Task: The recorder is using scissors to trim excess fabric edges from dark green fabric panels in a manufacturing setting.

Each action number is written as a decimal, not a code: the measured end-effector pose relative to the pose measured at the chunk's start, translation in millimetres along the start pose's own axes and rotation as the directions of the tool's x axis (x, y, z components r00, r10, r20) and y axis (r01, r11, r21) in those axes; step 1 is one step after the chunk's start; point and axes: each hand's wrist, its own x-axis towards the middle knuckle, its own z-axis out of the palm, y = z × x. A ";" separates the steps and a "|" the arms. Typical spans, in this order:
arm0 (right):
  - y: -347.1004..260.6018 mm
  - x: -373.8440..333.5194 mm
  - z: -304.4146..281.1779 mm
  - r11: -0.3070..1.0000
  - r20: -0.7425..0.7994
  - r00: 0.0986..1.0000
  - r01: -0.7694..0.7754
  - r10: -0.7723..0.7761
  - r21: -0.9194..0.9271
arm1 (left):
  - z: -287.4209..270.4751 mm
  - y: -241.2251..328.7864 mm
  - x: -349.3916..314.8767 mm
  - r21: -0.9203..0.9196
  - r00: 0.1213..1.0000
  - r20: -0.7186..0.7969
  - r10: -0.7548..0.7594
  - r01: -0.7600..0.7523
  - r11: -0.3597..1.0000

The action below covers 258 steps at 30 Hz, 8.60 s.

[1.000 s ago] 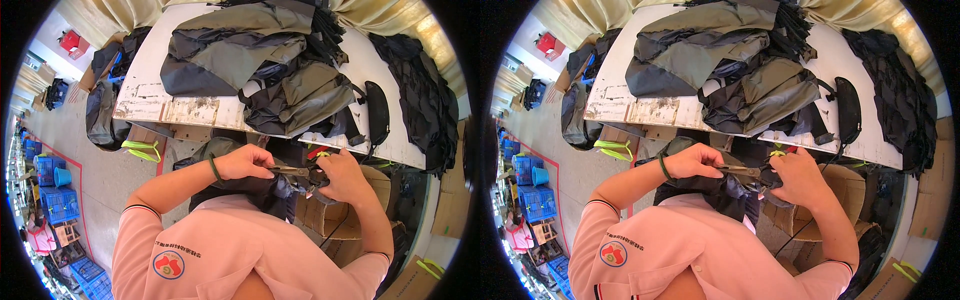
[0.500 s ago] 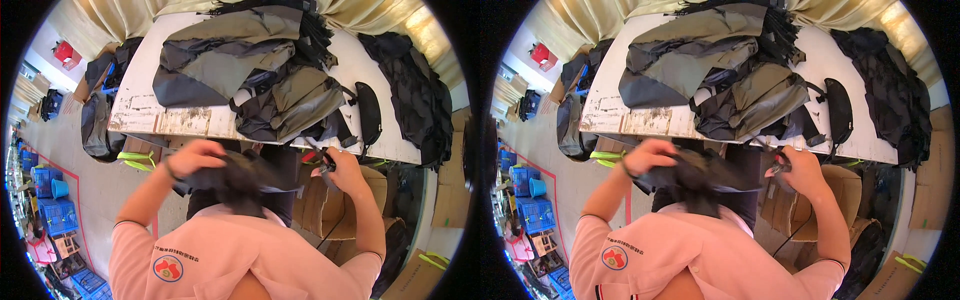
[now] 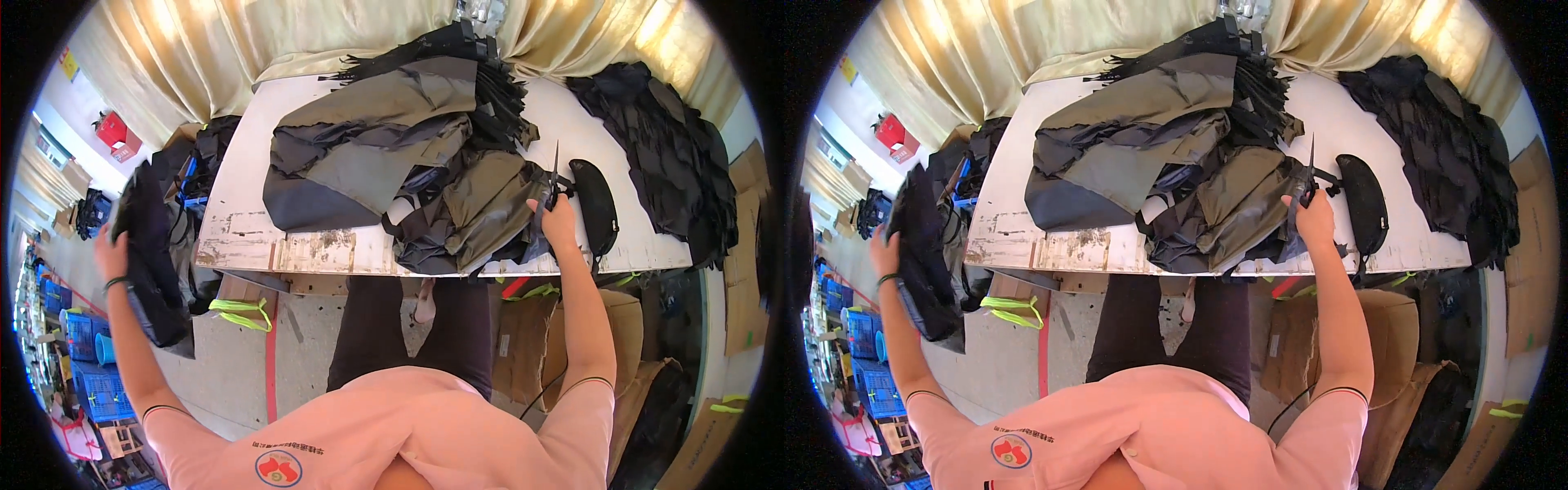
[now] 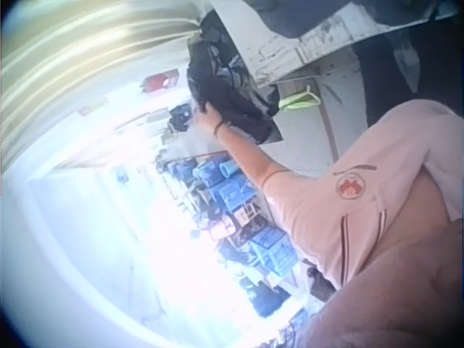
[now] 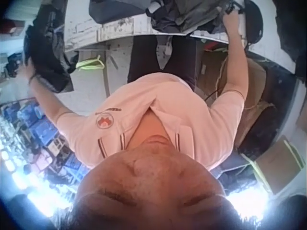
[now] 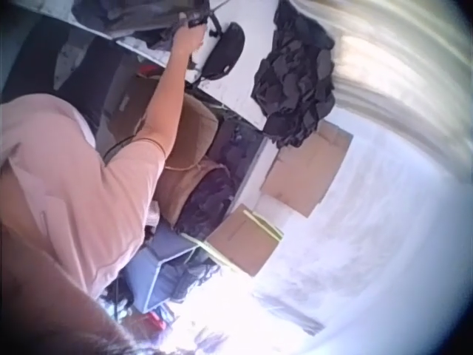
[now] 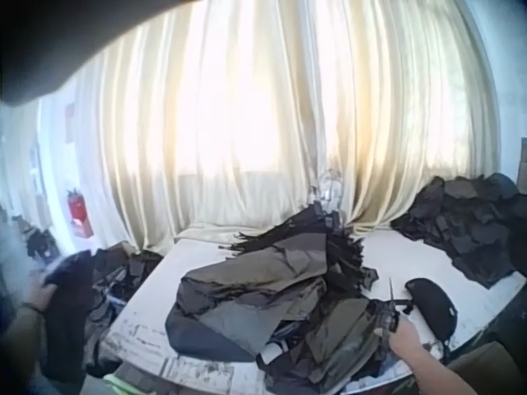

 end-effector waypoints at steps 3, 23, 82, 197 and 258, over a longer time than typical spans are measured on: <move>13.4 5.4 19.9 0.987 0.014 0.998 -0.070 0.069 0.145 | 8.2 159.4 -24.4 -0.620 0.919 0.375 0.119 0.154 0.769; -20.4 -128.7 -129.1 0.760 0.317 0.942 -0.126 -0.110 0.638 | 14.6 645.0 -163.4 -0.876 0.453 0.354 0.818 0.467 0.120; 8.2 -159.0 -16.5 0.895 0.853 0.327 -0.045 -0.407 0.445 | -59.7 339.2 -173.9 -0.787 0.259 0.443 0.858 0.570 0.234; -117.1 -42.9 -105.4 0.823 0.005 0.823 0.568 -0.568 0.027 | -91.6 405.5 32.9 -0.648 0.800 -0.119 0.588 -0.512 0.565; -59.5 -125.6 -43.2 0.732 0.347 0.686 0.681 -0.640 0.004 | -41.6 513.4 -173.4 -0.654 0.307 0.341 0.888 0.756 -0.011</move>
